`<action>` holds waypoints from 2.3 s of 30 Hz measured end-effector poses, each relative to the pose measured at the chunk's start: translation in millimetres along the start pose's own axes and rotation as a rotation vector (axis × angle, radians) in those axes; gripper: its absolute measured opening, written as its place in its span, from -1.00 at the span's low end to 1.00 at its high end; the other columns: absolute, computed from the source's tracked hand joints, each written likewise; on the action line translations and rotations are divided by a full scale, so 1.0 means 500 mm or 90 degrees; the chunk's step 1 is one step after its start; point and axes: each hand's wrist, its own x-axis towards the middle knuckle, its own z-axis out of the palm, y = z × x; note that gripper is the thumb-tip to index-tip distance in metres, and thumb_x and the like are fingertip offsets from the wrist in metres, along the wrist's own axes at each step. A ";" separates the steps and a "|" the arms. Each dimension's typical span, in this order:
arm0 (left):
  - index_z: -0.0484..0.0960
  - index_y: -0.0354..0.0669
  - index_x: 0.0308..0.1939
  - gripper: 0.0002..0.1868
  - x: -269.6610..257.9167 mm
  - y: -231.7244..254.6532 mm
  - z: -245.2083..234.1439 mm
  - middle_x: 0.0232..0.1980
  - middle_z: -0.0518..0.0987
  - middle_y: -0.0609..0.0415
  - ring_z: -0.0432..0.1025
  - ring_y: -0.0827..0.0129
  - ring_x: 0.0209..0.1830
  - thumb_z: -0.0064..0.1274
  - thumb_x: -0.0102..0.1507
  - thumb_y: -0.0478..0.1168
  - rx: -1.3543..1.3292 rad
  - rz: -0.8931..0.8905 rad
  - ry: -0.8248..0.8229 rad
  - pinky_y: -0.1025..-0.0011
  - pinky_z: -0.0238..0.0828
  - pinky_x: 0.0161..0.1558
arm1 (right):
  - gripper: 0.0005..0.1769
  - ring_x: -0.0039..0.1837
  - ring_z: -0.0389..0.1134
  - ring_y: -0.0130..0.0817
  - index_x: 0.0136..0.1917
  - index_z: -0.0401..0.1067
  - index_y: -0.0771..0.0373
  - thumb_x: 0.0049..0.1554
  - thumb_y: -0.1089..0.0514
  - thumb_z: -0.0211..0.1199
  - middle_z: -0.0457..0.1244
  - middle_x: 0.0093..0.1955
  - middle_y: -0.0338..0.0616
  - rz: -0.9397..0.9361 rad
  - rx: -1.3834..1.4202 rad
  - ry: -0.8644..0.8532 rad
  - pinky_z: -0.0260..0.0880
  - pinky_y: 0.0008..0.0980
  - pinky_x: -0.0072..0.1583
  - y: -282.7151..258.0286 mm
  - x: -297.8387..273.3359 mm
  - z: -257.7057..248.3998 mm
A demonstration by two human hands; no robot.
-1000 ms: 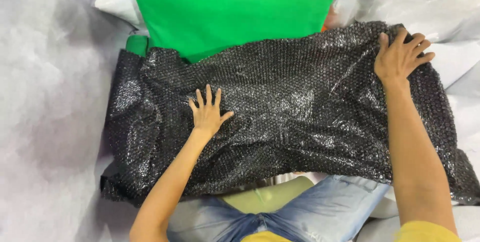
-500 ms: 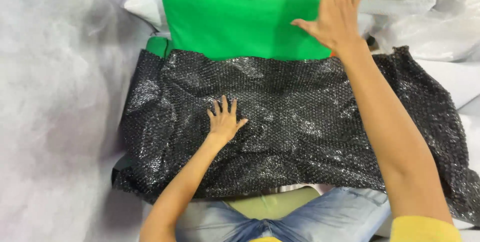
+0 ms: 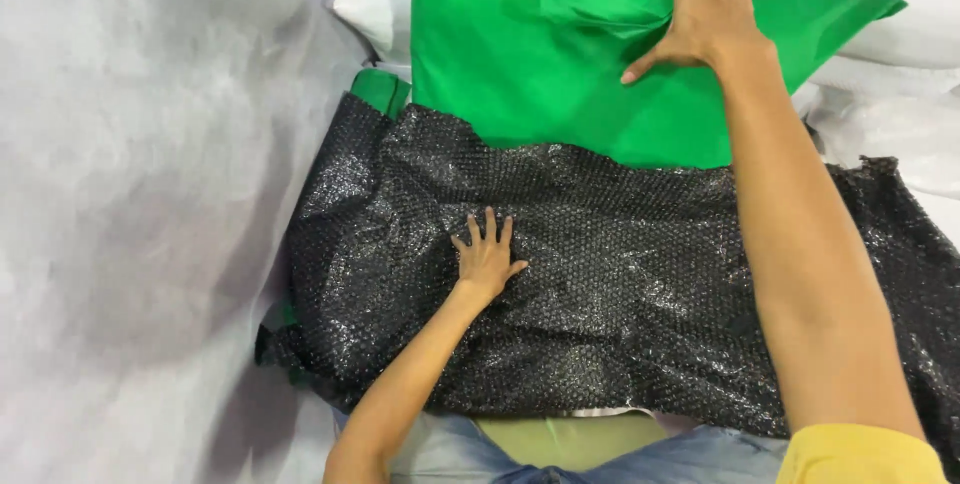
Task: Wrapping a packaged pillow in black bubble wrap for shipping by unfolding the wrap and folding it around the pillow.
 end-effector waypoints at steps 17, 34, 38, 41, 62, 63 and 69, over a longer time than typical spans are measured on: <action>0.16 0.16 0.54 -0.10 0.016 -0.010 -0.038 0.66 -0.11 -0.03 -0.18 -0.25 0.59 0.22 0.20 0.16 -0.091 -0.041 -0.009 -0.50 -0.04 0.35 | -0.24 -0.01 0.33 0.09 0.02 0.38 0.37 0.03 -0.41 0.35 0.37 -0.09 0.15 -0.060 0.056 0.074 0.01 0.03 0.22 -0.166 -0.223 -0.090; 0.30 0.13 0.37 -0.30 0.017 -0.060 -0.051 0.47 0.10 -0.01 0.05 -0.21 0.39 0.17 0.19 0.08 -0.063 0.019 0.125 -0.30 0.15 0.25 | -0.84 0.03 0.14 -0.09 -0.10 0.47 0.28 0.22 0.23 0.43 0.23 -0.11 -0.07 -0.099 -0.082 0.421 -0.09 -0.04 0.37 -0.167 -0.652 -0.232; 0.40 -0.05 0.22 -0.48 0.029 -0.114 -0.101 0.29 0.27 -0.16 0.20 -0.25 0.20 0.08 0.22 -0.03 -0.087 0.076 0.222 -0.22 0.24 0.12 | -0.67 -0.05 0.17 -0.18 -0.28 0.46 0.17 0.33 0.20 0.40 0.25 -0.28 -0.15 -0.046 -0.078 0.497 -0.12 -0.09 0.38 -0.105 -0.772 -0.086; 0.48 -0.19 0.12 -0.61 0.012 -0.135 -0.169 0.15 0.40 -0.27 0.31 -0.28 0.05 0.01 0.24 -0.12 -0.108 0.121 0.293 -0.16 0.31 0.02 | -0.76 0.03 0.28 -0.10 -0.28 0.50 0.18 0.24 0.22 0.39 0.38 -0.24 -0.14 -0.032 -0.072 0.409 -0.17 -0.01 0.43 -0.105 -0.876 -0.094; 0.78 0.04 -0.34 -0.86 0.307 -0.085 -0.254 -0.23 0.63 0.18 0.39 0.21 -0.09 0.30 0.18 -0.04 0.008 0.213 0.080 0.01 -0.07 0.18 | -0.56 0.24 0.35 -0.09 0.12 0.36 -0.15 0.27 -0.20 -0.33 0.36 0.09 -0.27 -0.070 -0.206 0.033 0.18 -0.03 0.53 0.002 -1.226 0.034; 0.78 0.04 -0.34 -0.86 0.320 -0.086 -0.241 -0.23 0.63 0.18 0.39 0.21 -0.09 0.30 0.18 -0.04 0.008 0.216 0.078 0.01 -0.07 0.18 | -0.50 0.18 0.37 -0.06 0.10 0.39 -0.05 0.29 -0.20 -0.36 0.38 0.04 -0.16 -0.092 -0.209 0.109 0.15 -0.12 0.50 0.006 -1.231 0.060; 0.49 0.11 0.30 -0.23 0.400 -0.129 -0.191 0.27 0.45 0.11 0.29 0.02 0.24 0.40 0.03 0.05 0.011 0.160 0.110 -0.10 0.06 0.21 | -0.78 0.19 0.25 -0.01 -0.07 0.42 -0.06 0.23 -0.09 -0.01 0.34 -0.01 -0.26 -0.074 -0.120 0.193 -0.12 0.14 0.54 -0.084 -1.087 0.042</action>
